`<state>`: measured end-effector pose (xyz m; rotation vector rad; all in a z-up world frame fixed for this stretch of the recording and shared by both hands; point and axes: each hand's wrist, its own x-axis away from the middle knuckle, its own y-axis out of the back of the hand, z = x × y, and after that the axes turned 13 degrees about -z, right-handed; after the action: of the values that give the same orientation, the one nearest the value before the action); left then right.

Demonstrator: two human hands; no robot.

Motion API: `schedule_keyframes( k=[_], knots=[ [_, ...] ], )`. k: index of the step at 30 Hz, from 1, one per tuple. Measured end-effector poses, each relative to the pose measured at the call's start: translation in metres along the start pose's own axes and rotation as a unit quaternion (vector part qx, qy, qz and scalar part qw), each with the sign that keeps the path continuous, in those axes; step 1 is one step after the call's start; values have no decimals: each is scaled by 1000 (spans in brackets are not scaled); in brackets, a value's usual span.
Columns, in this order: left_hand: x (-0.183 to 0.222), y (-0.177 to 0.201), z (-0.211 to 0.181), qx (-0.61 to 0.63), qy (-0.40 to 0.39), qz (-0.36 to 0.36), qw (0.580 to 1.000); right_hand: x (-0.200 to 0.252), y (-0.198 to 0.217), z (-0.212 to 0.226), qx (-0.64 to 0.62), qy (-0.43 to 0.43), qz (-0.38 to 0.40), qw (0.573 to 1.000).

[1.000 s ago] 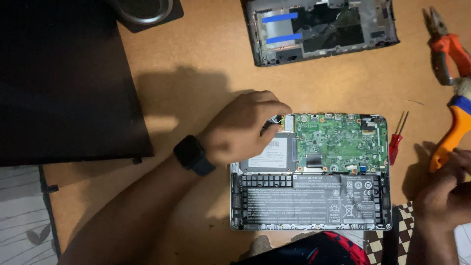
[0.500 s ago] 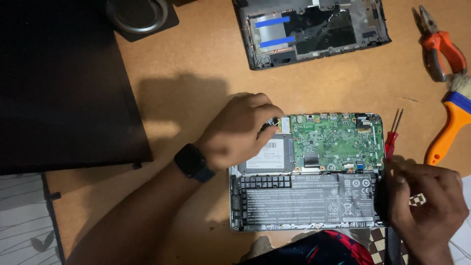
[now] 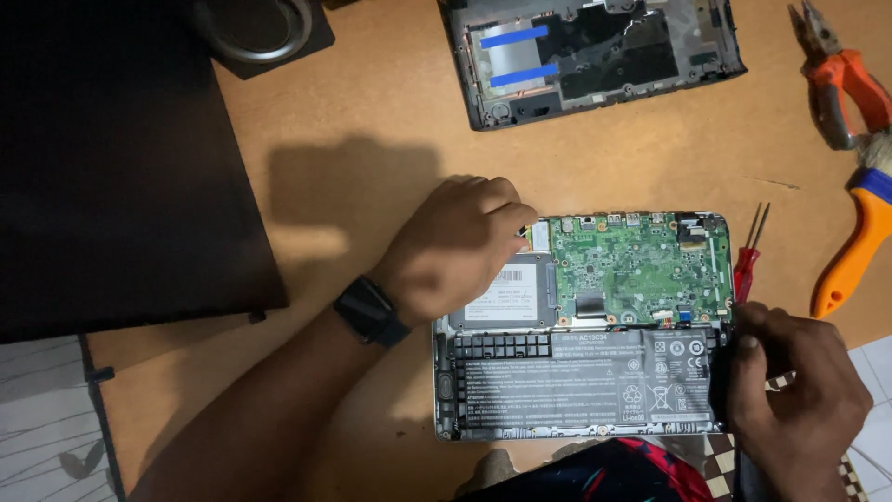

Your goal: Cleaning and securing internal components of a laptop motherboard using a brush and screwdriver.

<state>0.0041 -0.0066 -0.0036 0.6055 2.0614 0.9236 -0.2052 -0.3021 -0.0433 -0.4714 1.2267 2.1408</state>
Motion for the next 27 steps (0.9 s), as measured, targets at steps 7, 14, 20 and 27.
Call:
schedule_keyframes(
  k=[7, 14, 20, 27],
  knots=[
    [-3, 3, -3, 15, 2, -7, 1000, -5, 0, 6, -9, 12, -4, 1000],
    [3, -4, -5, 9, 58, -46, 997, -2, -3, 5, -56, -13, -12, 998],
    [2, 1, -4, 62, 71, -30, 995, -3, -5, 3, -86, -18, -13, 996],
    [4, 13, -6, 127, 10, -59, 990, -5, -7, 6, -95, -42, -15, 994]
  ],
)
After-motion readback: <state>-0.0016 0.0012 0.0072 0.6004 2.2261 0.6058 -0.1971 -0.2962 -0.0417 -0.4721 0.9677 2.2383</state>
